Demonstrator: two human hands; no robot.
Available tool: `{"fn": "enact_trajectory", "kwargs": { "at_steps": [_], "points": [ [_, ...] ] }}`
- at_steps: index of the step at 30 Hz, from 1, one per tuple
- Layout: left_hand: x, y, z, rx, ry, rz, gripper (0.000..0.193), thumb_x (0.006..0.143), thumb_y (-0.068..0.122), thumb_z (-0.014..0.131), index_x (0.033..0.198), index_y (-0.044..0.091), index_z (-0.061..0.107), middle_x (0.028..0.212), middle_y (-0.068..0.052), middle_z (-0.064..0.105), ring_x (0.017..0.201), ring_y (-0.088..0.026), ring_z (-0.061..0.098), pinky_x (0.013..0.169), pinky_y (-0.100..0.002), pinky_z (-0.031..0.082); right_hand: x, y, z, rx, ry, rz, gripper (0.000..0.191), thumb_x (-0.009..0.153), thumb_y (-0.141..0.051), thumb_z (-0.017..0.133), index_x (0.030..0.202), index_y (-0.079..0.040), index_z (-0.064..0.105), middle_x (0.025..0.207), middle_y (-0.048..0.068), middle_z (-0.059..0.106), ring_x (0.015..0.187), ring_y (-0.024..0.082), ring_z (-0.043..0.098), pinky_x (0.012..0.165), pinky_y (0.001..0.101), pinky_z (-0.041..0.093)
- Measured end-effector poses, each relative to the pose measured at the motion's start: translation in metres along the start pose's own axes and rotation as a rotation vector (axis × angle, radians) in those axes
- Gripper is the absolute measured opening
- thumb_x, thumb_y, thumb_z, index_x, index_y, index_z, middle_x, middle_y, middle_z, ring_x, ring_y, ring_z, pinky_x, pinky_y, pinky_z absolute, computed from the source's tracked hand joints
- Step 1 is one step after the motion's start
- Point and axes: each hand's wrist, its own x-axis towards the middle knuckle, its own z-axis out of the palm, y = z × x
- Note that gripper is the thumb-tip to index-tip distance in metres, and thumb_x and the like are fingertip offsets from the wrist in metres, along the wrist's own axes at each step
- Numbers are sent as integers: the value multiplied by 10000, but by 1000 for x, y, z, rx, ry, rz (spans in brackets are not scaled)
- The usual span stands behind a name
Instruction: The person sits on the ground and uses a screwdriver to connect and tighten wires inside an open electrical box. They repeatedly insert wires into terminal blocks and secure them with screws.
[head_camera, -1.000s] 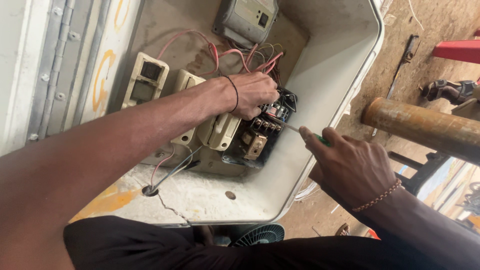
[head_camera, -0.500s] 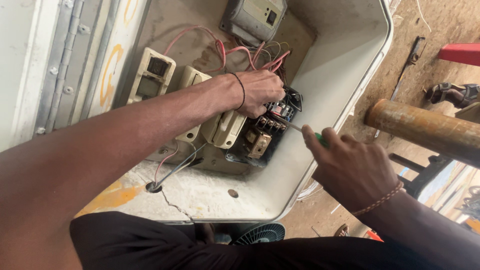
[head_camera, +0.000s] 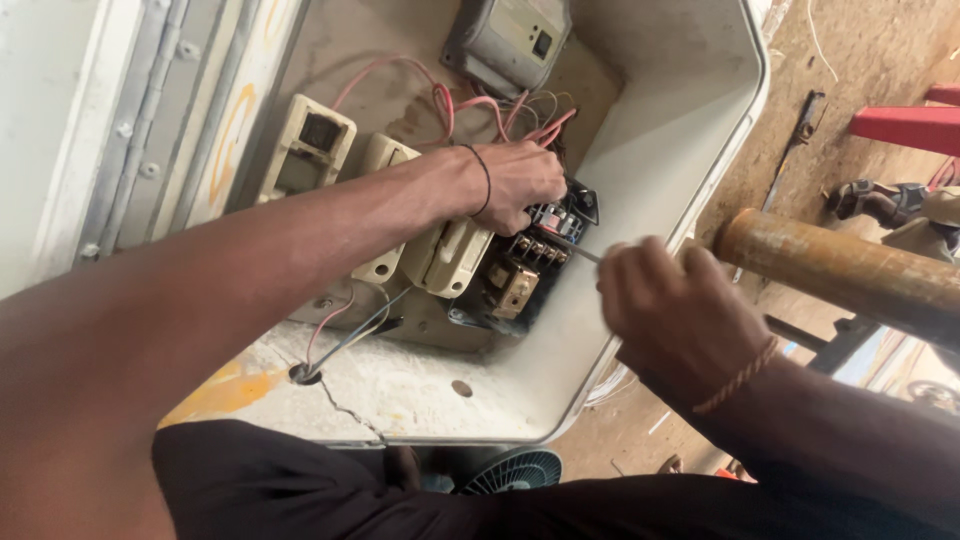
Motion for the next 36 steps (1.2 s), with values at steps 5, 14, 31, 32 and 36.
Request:
{"fn": "enact_trajectory", "kwargs": {
  "at_steps": [5,14,31,32,36],
  "points": [
    [1,0,-2,-9,52,41,153,641,10,700,781,-48,724,923,-238,708,918,-396,702,832,-446,585,24,41,14,983,-484,528,374,1059,-396,457,1096,-88,667,829,120,758,728,277,763,687,416,650],
    [-1,4,-2,-20,31,12,153,618,3,702,762,-45,723,871,-237,710,868,-390,712,790,-453,589,5,4,-17,-13,-48,73,335,1009,-389,466,970,-87,607,781,57,617,626,138,569,485,317,577],
    [-2,4,-6,-13,6,-6,105,612,16,715,703,-36,704,794,-228,701,807,-392,708,760,-460,586,12,21,-10,456,-561,335,378,1079,-445,404,1080,-96,550,715,44,623,594,210,635,521,341,562],
    [-1,3,-7,-6,11,-7,104,612,10,710,704,-37,701,795,-227,700,806,-393,708,754,-461,587,12,22,-9,542,-536,364,356,1054,-436,419,1122,-101,517,731,38,617,587,230,627,506,348,562],
    [0,4,-5,-14,-1,-2,115,604,5,709,708,-42,697,798,-229,697,803,-392,709,743,-459,591,-4,6,-5,66,23,79,328,1008,-312,443,1108,-24,564,855,67,610,616,123,588,422,259,541]
  ]
}}
